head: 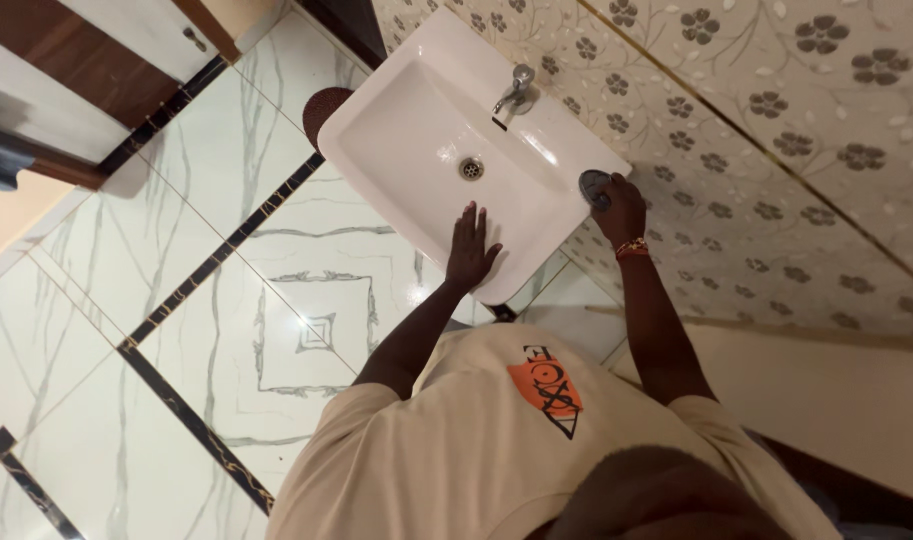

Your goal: The person cleans a bathroom sink by scrubbing the ceramic surface and the faucet area with a cloth.

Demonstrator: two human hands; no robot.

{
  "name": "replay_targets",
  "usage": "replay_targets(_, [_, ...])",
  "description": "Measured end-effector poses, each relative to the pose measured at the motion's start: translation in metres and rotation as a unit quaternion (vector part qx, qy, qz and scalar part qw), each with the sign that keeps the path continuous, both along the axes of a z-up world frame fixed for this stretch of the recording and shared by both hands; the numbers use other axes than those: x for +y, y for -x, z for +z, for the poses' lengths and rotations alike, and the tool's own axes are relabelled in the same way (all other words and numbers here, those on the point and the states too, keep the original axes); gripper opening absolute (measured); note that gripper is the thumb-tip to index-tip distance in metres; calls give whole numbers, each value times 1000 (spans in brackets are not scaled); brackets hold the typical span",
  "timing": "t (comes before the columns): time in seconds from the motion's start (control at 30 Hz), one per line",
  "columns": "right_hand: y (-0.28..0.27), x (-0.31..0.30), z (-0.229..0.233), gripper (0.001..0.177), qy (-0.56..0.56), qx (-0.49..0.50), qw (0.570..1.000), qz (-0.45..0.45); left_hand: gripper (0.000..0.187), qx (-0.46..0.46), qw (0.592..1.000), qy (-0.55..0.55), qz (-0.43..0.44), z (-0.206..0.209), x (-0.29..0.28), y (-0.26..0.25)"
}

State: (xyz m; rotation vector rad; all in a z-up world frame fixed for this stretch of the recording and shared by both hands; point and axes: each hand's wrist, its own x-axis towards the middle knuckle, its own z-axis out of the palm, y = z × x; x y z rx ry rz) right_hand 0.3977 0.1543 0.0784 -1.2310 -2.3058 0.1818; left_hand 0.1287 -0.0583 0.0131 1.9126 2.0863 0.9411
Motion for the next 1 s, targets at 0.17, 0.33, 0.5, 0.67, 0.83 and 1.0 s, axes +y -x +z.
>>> replay_targets(0.17, [2, -35, 2, 31, 36, -49, 998, -7, 90, 6, 996, -13, -83, -1, -3, 20])
replay_targets(0.33, [25, -83, 1, 36, 20, -54, 997, -45, 89, 36, 995, 7, -88, -2, -24, 84])
replay_targets(0.5, [60, -137, -7, 30, 24, -45, 992, -113, 87, 83, 990, 40, -105, -3, -54, 149])
replay_targets(0.67, [95, -190, -19, 33, 13, -41, 988, -150, 83, 134, 973, 66, -174, -5, -59, 186])
replay_targets(0.83, [138, -229, -36, 33, 36, -21, 985, -169, 88, 109, 971, 60, -205, -12, -60, 194])
replay_targets(1.0, [180, -239, -42, 31, 125, -93, 953, -258, 91, 154, 966, 57, -198, -13, -69, 198])
